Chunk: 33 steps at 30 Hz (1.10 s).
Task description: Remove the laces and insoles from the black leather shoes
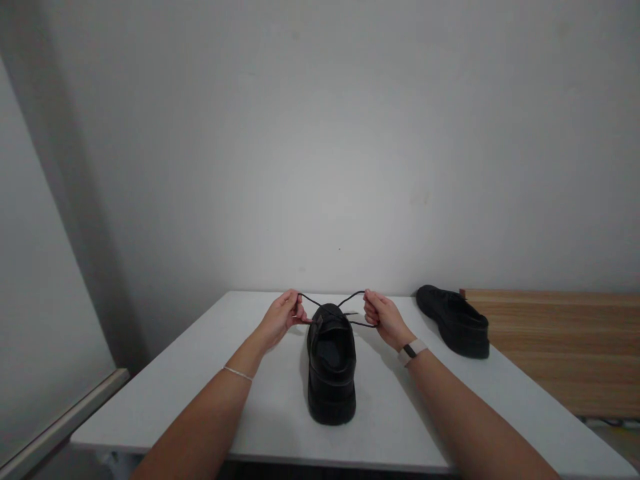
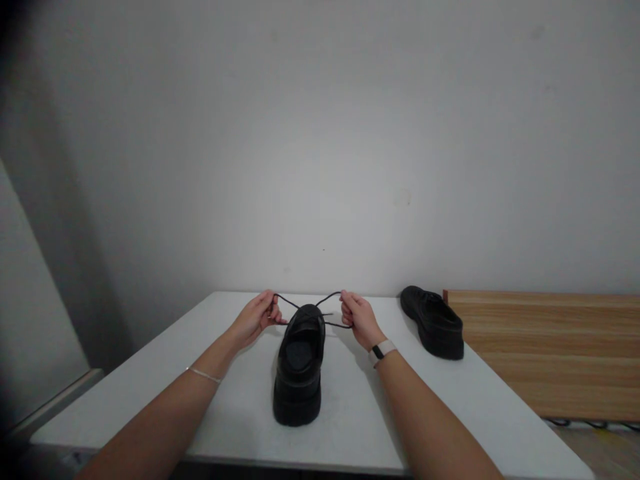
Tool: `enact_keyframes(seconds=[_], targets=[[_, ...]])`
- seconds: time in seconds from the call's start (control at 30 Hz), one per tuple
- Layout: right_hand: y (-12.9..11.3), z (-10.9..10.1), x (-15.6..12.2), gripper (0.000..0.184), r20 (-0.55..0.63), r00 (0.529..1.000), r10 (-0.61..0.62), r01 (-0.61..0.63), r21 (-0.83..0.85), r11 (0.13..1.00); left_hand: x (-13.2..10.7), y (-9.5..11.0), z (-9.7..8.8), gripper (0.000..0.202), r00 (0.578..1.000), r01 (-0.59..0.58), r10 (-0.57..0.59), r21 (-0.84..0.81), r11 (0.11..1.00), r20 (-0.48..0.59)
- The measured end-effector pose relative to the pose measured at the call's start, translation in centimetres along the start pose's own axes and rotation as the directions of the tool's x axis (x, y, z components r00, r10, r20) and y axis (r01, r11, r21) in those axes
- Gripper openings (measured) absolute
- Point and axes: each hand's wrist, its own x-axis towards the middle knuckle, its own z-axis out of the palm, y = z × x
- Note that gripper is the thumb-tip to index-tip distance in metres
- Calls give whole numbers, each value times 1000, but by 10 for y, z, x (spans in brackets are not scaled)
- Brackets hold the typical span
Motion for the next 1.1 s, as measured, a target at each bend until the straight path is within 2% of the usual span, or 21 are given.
enact_keyframes(seconds=[0.13, 0.33, 0.43, 0.53, 0.73, 0.8, 0.9, 1.03, 1.1], targets=[[0, -4, 2, 36, -60, 997, -49, 47, -23, 999, 2, 3, -4, 31, 999, 15, -13, 32, 999, -50], [-6, -6, 4, 42, -122, 987, -102, 108, 42, 993, 2, 12, -8, 30, 999, 34, -34, -4, 999, -19], [-12, -5, 1, 48, -50, 997, -63, 66, 73, 995, -1, 18, -10, 29, 993, 104, -97, -109, 988, 72], [-17, 0, -5, 47, 68, 998, 9, -14, 65, 998, -6, 23, -14, 26, 965, 211, -175, -185, 960, 193], [-24, 8, -19, 44, 217, 973, 83, -92, 29, 995, -13, 29, -16, 24, 907, 311, -245, -154, 938, 342], [-27, 7, -20, 45, 234, 968, 89, -96, 18, 995, -13, 28, -13, 28, 911, 288, -222, -150, 946, 347], [-28, 0, -20, 44, 223, 969, 104, -108, 8, 994, -11, 24, -8, 43, 941, 182, -138, -118, 976, 310], [-27, -8, -21, 25, 194, 977, 86, -92, 19, 996, -9, 16, -3, 53, 966, 69, -89, 88, 994, 241], [-28, -10, -22, 24, 187, 981, 52, -60, 39, 997, -8, 12, -2, 51, 977, 57, -90, 169, 984, 196]])
